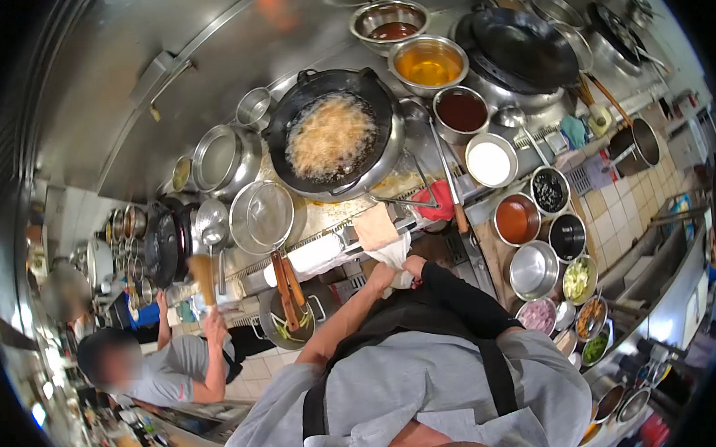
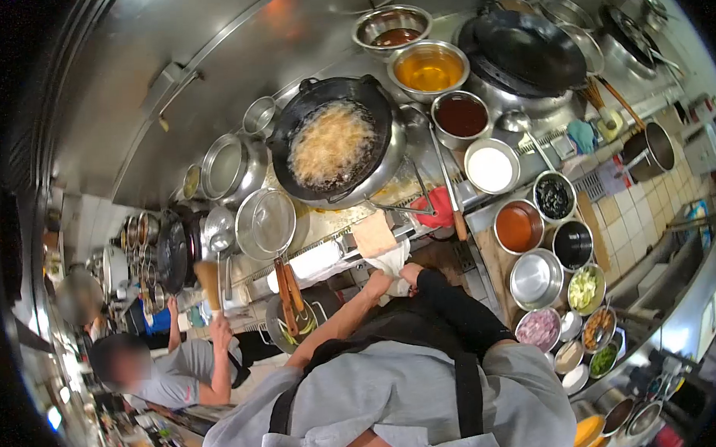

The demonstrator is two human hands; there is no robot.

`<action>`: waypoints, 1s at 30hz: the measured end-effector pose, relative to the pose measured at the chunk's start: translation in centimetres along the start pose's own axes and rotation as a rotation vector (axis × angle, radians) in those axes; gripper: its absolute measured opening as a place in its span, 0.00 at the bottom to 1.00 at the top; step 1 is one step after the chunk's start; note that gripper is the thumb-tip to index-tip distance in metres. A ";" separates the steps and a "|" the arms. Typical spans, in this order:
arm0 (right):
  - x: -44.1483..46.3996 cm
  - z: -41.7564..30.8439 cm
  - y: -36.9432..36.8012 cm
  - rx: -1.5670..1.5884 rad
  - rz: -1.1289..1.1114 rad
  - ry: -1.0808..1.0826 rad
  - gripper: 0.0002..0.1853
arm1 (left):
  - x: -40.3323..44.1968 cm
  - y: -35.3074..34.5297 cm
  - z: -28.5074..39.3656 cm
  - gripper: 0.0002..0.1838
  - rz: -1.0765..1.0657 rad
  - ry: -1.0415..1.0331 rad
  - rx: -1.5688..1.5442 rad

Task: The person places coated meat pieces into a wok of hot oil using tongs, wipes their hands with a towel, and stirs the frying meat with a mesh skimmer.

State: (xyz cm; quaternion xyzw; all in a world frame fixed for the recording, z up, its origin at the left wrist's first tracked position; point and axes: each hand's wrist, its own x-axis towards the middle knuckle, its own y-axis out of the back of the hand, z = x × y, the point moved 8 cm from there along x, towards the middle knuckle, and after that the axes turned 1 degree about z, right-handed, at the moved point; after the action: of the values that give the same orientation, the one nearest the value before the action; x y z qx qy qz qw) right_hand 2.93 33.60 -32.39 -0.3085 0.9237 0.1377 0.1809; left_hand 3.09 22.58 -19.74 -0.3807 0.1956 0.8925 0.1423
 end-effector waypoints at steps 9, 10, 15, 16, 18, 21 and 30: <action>-8.1 1.5 -0.5 0.676 0.261 -0.364 0.07 | 3.2 -1.4 -2.4 0.27 -0.262 0.057 0.139; -8.7 1.8 -1.2 0.799 0.277 -0.404 0.07 | 3.6 -1.3 -2.6 0.27 -0.257 0.013 0.167; -10.1 -0.3 -3.7 0.739 0.338 -0.301 0.05 | 3.8 0.6 -3.6 0.26 -0.167 -0.068 0.374; -10.0 -0.7 -4.5 0.793 0.334 -0.326 0.04 | 3.8 0.8 -4.0 0.26 -0.182 -0.025 0.363; -9.8 -1.8 -6.2 0.888 0.345 -0.329 0.03 | 4.7 0.8 -5.7 0.25 -0.216 0.036 0.299; -9.9 -2.6 -8.4 0.952 0.336 -0.331 0.04 | 7.4 0.1 -9.7 0.24 -0.280 0.074 0.121; -13.0 7.7 -9.2 1.005 0.346 -0.405 0.05 | 3.7 0.4 -5.2 0.26 -0.028 -0.028 0.600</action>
State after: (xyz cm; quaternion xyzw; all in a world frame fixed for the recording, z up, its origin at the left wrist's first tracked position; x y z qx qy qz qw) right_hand 20.28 36.07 -35.18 0.0039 0.8596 -0.2350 0.4536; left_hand 3.70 20.30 -25.61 -0.3116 0.4435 0.7980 0.2634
